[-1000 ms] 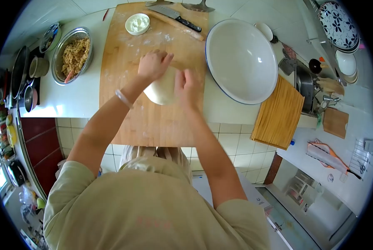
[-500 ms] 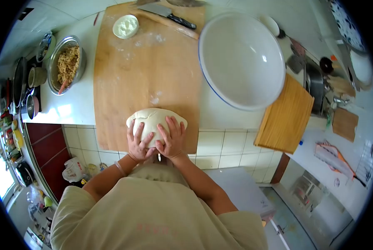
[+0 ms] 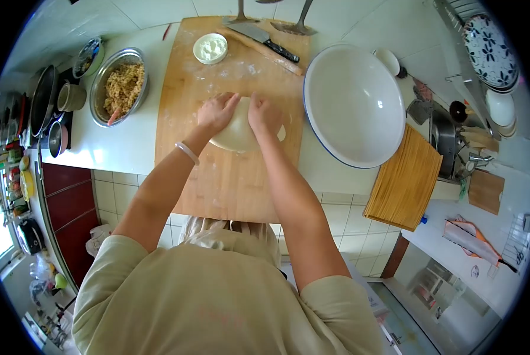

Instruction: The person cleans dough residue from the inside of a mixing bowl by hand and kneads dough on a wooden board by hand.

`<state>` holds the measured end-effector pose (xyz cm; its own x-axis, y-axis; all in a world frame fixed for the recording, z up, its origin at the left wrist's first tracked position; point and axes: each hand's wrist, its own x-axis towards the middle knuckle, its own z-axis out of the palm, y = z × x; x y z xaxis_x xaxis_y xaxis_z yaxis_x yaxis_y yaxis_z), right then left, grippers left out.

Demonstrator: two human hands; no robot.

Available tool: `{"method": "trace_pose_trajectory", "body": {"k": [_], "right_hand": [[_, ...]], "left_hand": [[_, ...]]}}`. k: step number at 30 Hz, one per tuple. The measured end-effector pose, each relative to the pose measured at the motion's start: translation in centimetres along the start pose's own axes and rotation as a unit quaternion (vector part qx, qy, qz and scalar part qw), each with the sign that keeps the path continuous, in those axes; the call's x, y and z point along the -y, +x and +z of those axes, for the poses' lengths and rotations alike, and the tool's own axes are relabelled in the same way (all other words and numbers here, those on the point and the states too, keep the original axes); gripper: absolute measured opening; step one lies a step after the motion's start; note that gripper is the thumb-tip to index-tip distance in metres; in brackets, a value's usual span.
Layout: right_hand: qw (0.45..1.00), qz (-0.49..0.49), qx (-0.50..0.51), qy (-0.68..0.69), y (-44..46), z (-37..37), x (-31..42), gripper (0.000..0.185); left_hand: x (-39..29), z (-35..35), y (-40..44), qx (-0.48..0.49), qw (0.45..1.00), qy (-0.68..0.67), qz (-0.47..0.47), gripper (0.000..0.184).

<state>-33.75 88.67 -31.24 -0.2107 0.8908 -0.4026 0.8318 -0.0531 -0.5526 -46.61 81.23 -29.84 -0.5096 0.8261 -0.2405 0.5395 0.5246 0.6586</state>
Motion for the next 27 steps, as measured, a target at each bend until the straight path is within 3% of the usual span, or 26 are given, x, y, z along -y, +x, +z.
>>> {"method": "trace_pose_trajectory", "body": {"k": [2,4,5,6,7,8,9,10,12,16,18,19,20,22,23,27], "right_hand": [[0.977,-0.162,-0.132,0.045,-2.4,1.6,-2.0,0.032],[0.942,-0.301,-0.097,0.114,-8.2,-0.5,-3.1,0.028],[0.947,-0.282,-0.052,0.148,-10.4,-1.1,-3.8,0.027],[0.948,-0.261,-0.008,0.181,-12.1,-1.3,-4.3,0.027],[0.948,-0.261,-0.001,0.183,-13.1,-0.5,-4.7,0.027],[0.958,-0.18,0.072,0.21,-13.8,1.0,-5.5,0.03],[0.957,-0.101,0.144,0.233,-14.3,2.8,-6.2,0.033],[0.96,-0.202,0.092,0.17,-15.3,5.6,-7.2,0.042],[0.962,-0.211,0.051,0.164,-16.9,5.8,-5.8,0.05],[0.957,-0.148,0.082,0.234,-15.5,3.1,-3.9,0.054],[0.975,-0.094,0.143,0.14,-13.8,1.5,-3.9,0.049],[0.982,-0.09,0.145,0.086,-12.8,1.5,-4.0,0.044],[0.982,-0.093,0.143,0.085,-12.2,1.4,-3.2,0.044],[0.95,-0.227,-0.012,0.215,-11.8,2.6,-1.4,0.043],[0.931,-0.232,-0.026,0.282,-11.5,3.8,-0.8,0.046],[0.926,-0.296,-0.061,0.227,-13.1,5.2,-2.5,0.044]], "left_hand": [[1.3,-1.3,-0.5,0.033,0.999,-0.037,0.007,0.046],[4.7,-2.5,-4.3,-0.064,0.963,-0.26,0.033,0.045],[6.1,-2.9,-7.1,-0.134,0.983,-0.12,0.031,0.048],[8.3,-2.1,-9.8,-0.119,0.968,-0.206,-0.076,0.051],[9.8,-1.3,-12.4,-0.101,0.935,-0.287,-0.181,0.053],[8.6,-2.1,-15.0,-0.031,0.848,-0.433,-0.304,0.055],[6.5,-2.6,-16.9,0.037,0.72,-0.56,-0.409,0.058],[6.6,0.0,-18.0,-0.02,0.692,-0.657,-0.298,0.063],[5.2,-1.3,-18.3,0.004,0.65,-0.695,-0.309,0.061],[4.3,-1.8,-14.5,0.028,0.688,-0.651,-0.319,0.059],[4.9,-0.9,-11.8,-0.006,0.9,-0.406,-0.159,0.055],[3.1,-1.6,-11.1,0.015,0.96,-0.263,-0.094,0.05],[1.6,-1.3,-10.9,0.013,0.96,-0.264,-0.091,0.05],[-0.4,-0.2,-11.9,-0.072,0.997,0.018,-0.035,0.048],[0.0,1.0,-12.7,-0.148,0.985,0.071,0.061,0.049],[2.0,2.4,-14.0,-0.176,0.979,0.04,0.096,0.048]]}}
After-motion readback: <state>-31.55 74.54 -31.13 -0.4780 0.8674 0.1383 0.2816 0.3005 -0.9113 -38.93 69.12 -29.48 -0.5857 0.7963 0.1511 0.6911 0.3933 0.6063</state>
